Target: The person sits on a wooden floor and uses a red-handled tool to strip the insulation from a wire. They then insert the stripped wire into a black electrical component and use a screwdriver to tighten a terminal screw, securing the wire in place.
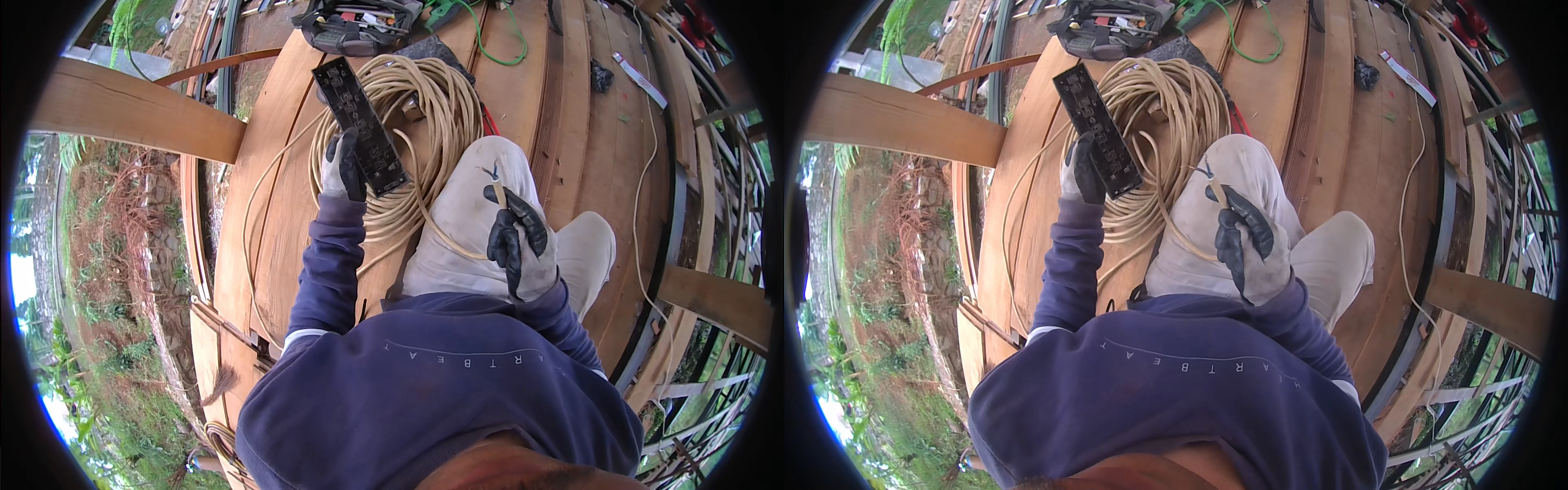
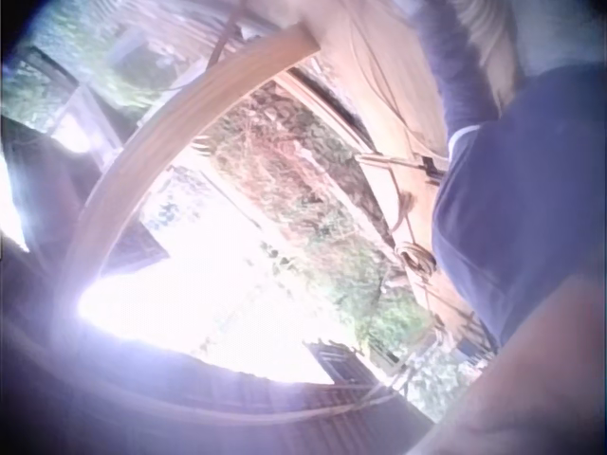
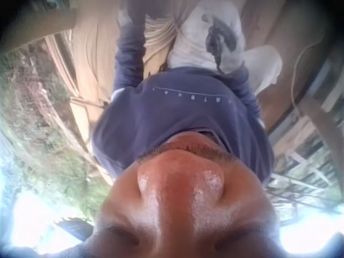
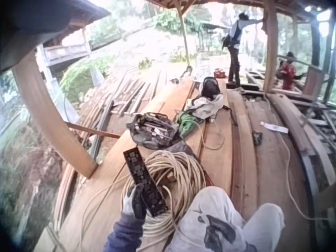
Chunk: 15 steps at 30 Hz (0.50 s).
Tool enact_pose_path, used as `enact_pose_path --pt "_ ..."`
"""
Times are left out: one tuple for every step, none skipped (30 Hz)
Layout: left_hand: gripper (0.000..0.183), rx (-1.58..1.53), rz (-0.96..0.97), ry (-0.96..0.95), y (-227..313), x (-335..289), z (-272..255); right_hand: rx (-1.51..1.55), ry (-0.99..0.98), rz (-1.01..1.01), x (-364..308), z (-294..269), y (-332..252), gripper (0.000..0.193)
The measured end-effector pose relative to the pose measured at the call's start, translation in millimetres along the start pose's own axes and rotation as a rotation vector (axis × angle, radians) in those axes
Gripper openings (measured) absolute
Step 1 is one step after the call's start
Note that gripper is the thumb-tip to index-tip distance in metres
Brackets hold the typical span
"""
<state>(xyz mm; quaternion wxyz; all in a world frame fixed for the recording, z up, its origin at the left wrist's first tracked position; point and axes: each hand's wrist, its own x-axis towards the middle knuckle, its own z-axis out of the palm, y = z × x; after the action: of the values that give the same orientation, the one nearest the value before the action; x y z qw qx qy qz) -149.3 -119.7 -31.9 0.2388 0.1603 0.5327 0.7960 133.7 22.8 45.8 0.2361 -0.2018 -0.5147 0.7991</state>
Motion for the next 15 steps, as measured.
enact_pose_path --pt "0.037 0.034 0.061 -0.059 8.8 -1.9 13.9 0.039 -0.026 0.029 -1.3 2.3 -1.0 0.038" --pt "0.04 -0.071 0.045 -0.069 19.1 -2.6 29.7 0.078 -0.051 0.053 -0.9 4.3 -2.7 0.04" --pt "0.043 -0.178 0.031 -0.084 29.4 -2.0 47.1 0.097 -0.086 0.086 1.4 6.8 -5.8 0.039" --pt "0.045 -0.283 0.014 -0.101 37.4 -0.8 61.5 0.119 -0.119 0.119 4.0 10.3 -9.9 0.039" --pt "0.048 -0.344 0.042 -0.114 40.7 1.1 72.4 0.14 -0.15 0.15 5.7 13.2 -13.0 0.039" --pt "0.051 -0.404 0.068 -0.129 42.7 3.4 82.2 0.145 -0.104 0.198 3.2 15.6 -11.4 0.039" --pt "0.053 -0.461 0.091 -0.144 46.2 5.3 91.5 0.136 -0.111 0.206 3.2 16.1 -13.2 0.038" --pt "0.059 -0.53 0.086 -0.183 52.7 5.0 101.1 0.127 -0.116 0.213 3.1 15.9 -15.3 0.038" --pt "0.06 -0.565 0.072 -0.187 58.7 4.5 109.1 0.118 -0.121 0.221 2.9 15.8 -17.3 0.038" --pt "0.06 -0.6 0.054 -0.194 62.5 4.1 116.1 0.151 -0.099 0.193 2.4 15.9 -15.4 0.037" --pt "0.061 -0.635 0.035 -0.2 63.3 4.3 121.1 0.135 -0.09 0.181 1.6 14.5 -16.4 0.037" --pt "0.063 -0.625 0.049 -0.212 59.7 5.3 122.9 0.118 -0.082 0.17 0.9 13.1 -17.9 0.037" --pt "0.064 -0.627 0.046 -0.227 57.7 4.7 124.9 0.103 -0.073 0.163 -0.4 11.8 -18.6 0.037" --pt "0.065 -0.628 0.044 -0.24 55.9 3.2 126.6 0.094 -0.057 0.183 -0.5 11.7 -21.7 0.037" --pt "0.065 -0.63 0.043 -0.251 54.5 1.5 127.8 0.086 -0.042 0.203 0.4 12.3 -26.5 0.037"
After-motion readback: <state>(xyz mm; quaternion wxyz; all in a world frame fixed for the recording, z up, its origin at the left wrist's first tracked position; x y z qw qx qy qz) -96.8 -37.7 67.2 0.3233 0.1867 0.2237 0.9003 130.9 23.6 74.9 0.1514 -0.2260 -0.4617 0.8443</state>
